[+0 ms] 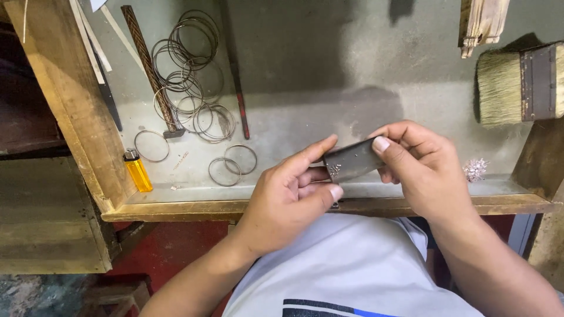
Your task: Cleaning metal dust and scraps from a workbench tray using a brush and a metal plate, followed by using a jeweler's saw.
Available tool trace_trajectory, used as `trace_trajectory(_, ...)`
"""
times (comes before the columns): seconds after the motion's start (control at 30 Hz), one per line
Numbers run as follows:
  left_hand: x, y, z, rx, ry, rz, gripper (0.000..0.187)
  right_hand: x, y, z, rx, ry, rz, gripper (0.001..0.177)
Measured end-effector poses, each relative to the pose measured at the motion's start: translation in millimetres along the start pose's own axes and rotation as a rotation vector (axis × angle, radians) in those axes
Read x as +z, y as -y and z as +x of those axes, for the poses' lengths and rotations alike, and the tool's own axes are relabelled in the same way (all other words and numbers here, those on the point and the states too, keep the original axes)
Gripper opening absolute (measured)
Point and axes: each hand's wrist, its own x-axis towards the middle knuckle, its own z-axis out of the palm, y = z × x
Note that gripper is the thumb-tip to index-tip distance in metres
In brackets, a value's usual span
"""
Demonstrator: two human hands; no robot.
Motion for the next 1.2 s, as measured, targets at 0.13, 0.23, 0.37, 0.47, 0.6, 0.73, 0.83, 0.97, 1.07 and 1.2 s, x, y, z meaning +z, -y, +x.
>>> trace_trajectory(0.13, 2.5, 6.1, -1.7, 0.250, -0.069, 0.355, 0.061, 1.3, 0.9, -0.3, 0.020, 0.023, 0.003, 0.013)
trace_trajectory(0.23, -0.9, 11.8, -0.4, 0.431, -0.134, 0.638, 0.054, 2.2, 3.3, -2.8, 0.000, 0.029, 0.013, 0.013)
trace_trajectory(0.37, -2.3, 9.7, -1.0, 0.470, -0.109, 0.637, 0.051, -0.1, 13.0, -9.3, 0.044, 0.020, -0.008, 0.013)
trace_trajectory(0.47, -2.9, 3.8, -3.7, 0.473, -0.072, 0.613, 0.051, -4.0, 15.7, -16.3, 0.045, 0.007, 0.006, 0.017)
trace_trajectory(0.6, -2.4, 0.8, -6.9, 0.502, -0.044, 0.587, 0.050, -8.5, 13.6, -25.1, 0.020, -0.004, 0.103, 0.022)
trace_trajectory(0.73, -2.8, -0.6, -8.9, 0.557, -0.031, 0.605, 0.051, -10.4, 15.3, -30.6, 0.087, -0.036, 0.154, 0.020)
trace_trajectory(0.83, -2.0, 0.7, -9.8, 0.595, -0.036, 0.620, 0.049, -11.4, 13.9, -34.2, 0.062, -0.016, 0.258, 0.020)
trace_trajectory(0.97, -1.3, -1.0, -12.7, 0.607, -0.024, 0.600, 0.049, -12.7, 18.8, -38.4, 0.101, -0.019, 0.279, 0.020)
trace_trajectory(1.07, 0.2, -1.7, -15.5, 0.619, -0.025, 0.590, 0.052, -14.1, 19.5, -42.2, 0.001, 0.019, 0.307, 0.020)
trace_trajectory(1.2, 0.7, -4.0, -18.7, 0.644, 0.015, 0.563, 0.050, -17.8, 23.9, -50.0, -0.057, 0.029, 0.352, 0.023)
